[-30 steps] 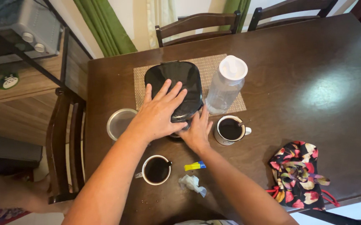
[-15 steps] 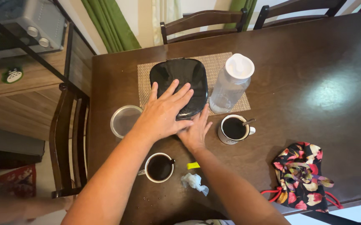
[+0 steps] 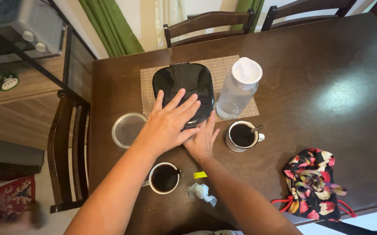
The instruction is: The person wipes the inside and outside of a glass coffee carafe with a white cloth, then places it into a drip coffee maker. They close the lid, plug the machine into a wall outlet, and move the coffee maker to a shelf.
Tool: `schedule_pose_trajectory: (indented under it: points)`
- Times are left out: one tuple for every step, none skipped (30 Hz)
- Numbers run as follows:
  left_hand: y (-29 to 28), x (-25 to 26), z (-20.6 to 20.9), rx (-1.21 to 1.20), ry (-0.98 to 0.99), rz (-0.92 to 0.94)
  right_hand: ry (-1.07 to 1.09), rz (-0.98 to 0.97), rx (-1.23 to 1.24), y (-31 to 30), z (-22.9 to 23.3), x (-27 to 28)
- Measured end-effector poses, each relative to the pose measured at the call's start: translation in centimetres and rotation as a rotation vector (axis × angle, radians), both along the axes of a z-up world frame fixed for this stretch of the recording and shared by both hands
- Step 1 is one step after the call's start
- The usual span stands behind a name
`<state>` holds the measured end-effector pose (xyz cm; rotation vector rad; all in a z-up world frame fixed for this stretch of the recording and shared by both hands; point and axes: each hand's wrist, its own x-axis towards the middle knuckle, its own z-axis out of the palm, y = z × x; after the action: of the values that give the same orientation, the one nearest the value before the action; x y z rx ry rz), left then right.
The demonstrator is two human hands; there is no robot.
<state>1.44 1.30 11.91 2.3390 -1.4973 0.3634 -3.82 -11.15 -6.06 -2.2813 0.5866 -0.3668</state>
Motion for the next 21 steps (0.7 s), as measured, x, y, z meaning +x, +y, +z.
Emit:
schedule_pose_trajectory:
  points:
    - [0.1,-0.1,0.0,0.001,0.002,0.002,0.004,0.002,0.002,0.1,0.1,0.0]
    - [0.3,-0.2,-0.1,-0.006,0.019,0.003,0.008,0.003,0.004,0.2,0.2,0.0]
    - [0.3,-0.3,0.0,-0.016,0.035,0.001,0.011,0.003,0.003,0.2,0.5,0.0]
    - [0.3,-0.2,0.0,-0.026,0.051,-0.001,0.043,0.015,0.015,0.1,0.8,0.0]
    - [0.3,-0.1,0.1,-0.032,0.075,-0.015,0.075,0.026,0.024,-0.3,1.1,-0.2]
    - [0.5,0.2,0.2,-0.039,0.099,-0.029,0.107,0.037,0.032,-0.6,1.4,-0.3]
    - [0.7,0.2,0.1,-0.044,0.130,-0.036,0.112,0.053,0.045,-0.9,1.5,-0.7]
    - [0.8,0.4,0.1,-0.040,0.135,-0.047,0.116,0.069,0.058,-1.2,1.6,-1.3]
    - [1.0,0.7,0.1,-0.035,0.141,-0.053,0.121,0.091,0.073,-1.5,1.7,-1.7]
    - [1.1,1.0,0.0,-0.030,0.146,-0.059,0.031,0.118,0.068,-1.9,1.6,-2.3]
    - [1.1,1.0,-0.2,-0.037,0.132,-0.056,-0.057,0.146,0.065,-2.5,1.4,-3.2]
    - [1.0,1.0,-0.4,-0.044,0.117,-0.053,-0.145,0.175,0.063,-2.9,1.1,-3.8]
    - [1.1,0.8,-0.7,-0.048,0.103,-0.054,-0.232,0.213,0.237,-3.3,0.7,-4.3]
    - [1.2,0.7,-0.9,-0.060,0.082,-0.050,-0.318,0.248,0.411,-3.8,0.3,-4.8]
    - [1.2,0.7,-1.1,-0.073,0.058,-0.053,-0.407,0.274,0.582,-4.4,0.0,-5.0]
    - [1.3,0.5,-1.3,-0.087,0.033,-0.056,-0.355,0.270,0.589,-5.0,-0.2,-5.0]
    - [1.2,0.4,-1.5,-0.094,0.022,-0.062,-0.313,0.269,0.586,-5.8,-0.1,-4.5]
    - [1.3,0.3,-1.7,-0.101,0.010,-0.067,-0.271,0.269,0.582,-6.5,0.1,-4.3]
    - [1.4,0.6,-1.7,-0.108,-0.016,-0.071,-0.271,0.252,0.526,-6.9,0.4,-3.4]
    - [1.5,1.0,-1.8,-0.118,-0.045,-0.093,-0.271,0.233,0.470,-7.4,0.8,-2.8]
    - [1.5,1.2,-2.2,-0.123,-0.066,-0.115,-0.265,0.212,0.420,-7.7,1.0,-2.5]
